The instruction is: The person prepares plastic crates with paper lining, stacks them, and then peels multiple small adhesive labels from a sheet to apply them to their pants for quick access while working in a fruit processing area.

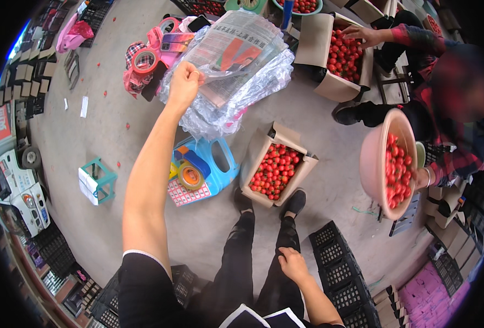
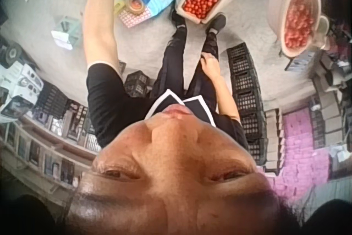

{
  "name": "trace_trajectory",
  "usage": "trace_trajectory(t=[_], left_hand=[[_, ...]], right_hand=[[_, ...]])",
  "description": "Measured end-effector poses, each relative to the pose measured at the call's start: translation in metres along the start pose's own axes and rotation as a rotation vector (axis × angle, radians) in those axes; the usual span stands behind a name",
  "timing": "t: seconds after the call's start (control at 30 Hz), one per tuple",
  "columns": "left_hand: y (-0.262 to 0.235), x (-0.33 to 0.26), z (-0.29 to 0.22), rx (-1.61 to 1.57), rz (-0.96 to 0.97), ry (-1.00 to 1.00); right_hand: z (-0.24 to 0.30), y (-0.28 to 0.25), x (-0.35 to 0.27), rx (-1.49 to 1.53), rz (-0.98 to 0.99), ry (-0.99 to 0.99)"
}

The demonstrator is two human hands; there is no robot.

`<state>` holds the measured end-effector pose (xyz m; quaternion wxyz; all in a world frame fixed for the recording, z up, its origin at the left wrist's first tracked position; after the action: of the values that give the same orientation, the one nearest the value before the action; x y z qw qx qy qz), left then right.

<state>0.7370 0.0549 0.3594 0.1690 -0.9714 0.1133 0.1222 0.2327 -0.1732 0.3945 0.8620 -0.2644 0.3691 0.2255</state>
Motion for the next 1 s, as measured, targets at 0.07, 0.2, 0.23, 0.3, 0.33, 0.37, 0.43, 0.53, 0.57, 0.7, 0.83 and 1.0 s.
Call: trace_trajectory(t=[0.07, 0.2, 0.23, 0.3, 0.33, 0.37, 0.43, 0.53, 0.57, 0.7, 0.83, 1.0], left_hand=[[0.001, -0.001, -0.007, 0.174, 0.07, 0.066], [0.026, -0.015, -0.027, 0.837, 0.14, 0.54], [0.021, -0.014, -0.029, 0.844, 0.087, 0.523], [0.002, -0.009, -0.034, 0.857, -0.024, 0.483], [-0.003, -0.005, -0.052, 0.813, -0.16, 0.604], [0.006, -0.016, -0.087, 0.766, -0.178, 0.6], [0.019, -0.06, -0.142, 0.824, -0.168, 0.802], [0.039, -0.143, -0.167, 0.873, 0.014, 0.909], [0.044, -0.168, -0.162, 0.809, 0.213, 0.906], [0.092, -0.267, -0.15, 0.158, 0.413, 0.646], [0.138, -0.34, -0.074, -0.188, 0.317, 0.151], [0.181, -0.364, 0.149, -0.285, -0.116, -0.684]], right_hand=[[0.0, -0.002, 0.001, 0.007, -0.012, -0.01], [-0.001, 0.0, 0.005, 0.016, -0.006, -0.01], [-0.001, 0.001, 0.007, 0.003, -0.002, -0.029], [0.0, 0.003, 0.01, -0.026, 0.013, -0.07], [0.001, -0.001, 0.011, -0.017, 0.008, -0.075], [0.001, -0.008, 0.016, -0.005, -0.003, -0.072], [0.001, -0.023, 0.031, 0.162, 0.017, -0.031], [0.02, -0.066, 0.076, 0.644, 0.062, -0.054], [0.032, -0.08, 0.09, 1.029, 0.052, -0.07], [0.028, -0.107, 0.122, 1.777, 0.111, -0.109], [-0.042, -0.098, 0.133, 2.073, 0.237, -0.185], [-0.14, -0.08, 0.189, 1.562, -0.151, 0.129]])
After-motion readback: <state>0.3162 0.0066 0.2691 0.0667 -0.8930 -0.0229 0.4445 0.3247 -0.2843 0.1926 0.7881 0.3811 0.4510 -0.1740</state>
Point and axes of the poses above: each hand's wrist, its own x-axis towards the middle knuckle, its own y-axis out of the palm, z = x × y, the point moved 1 cm from there along x, towards the middle knuckle, and after that the axes turned 8 degrees about z, right-handed, at the moved point
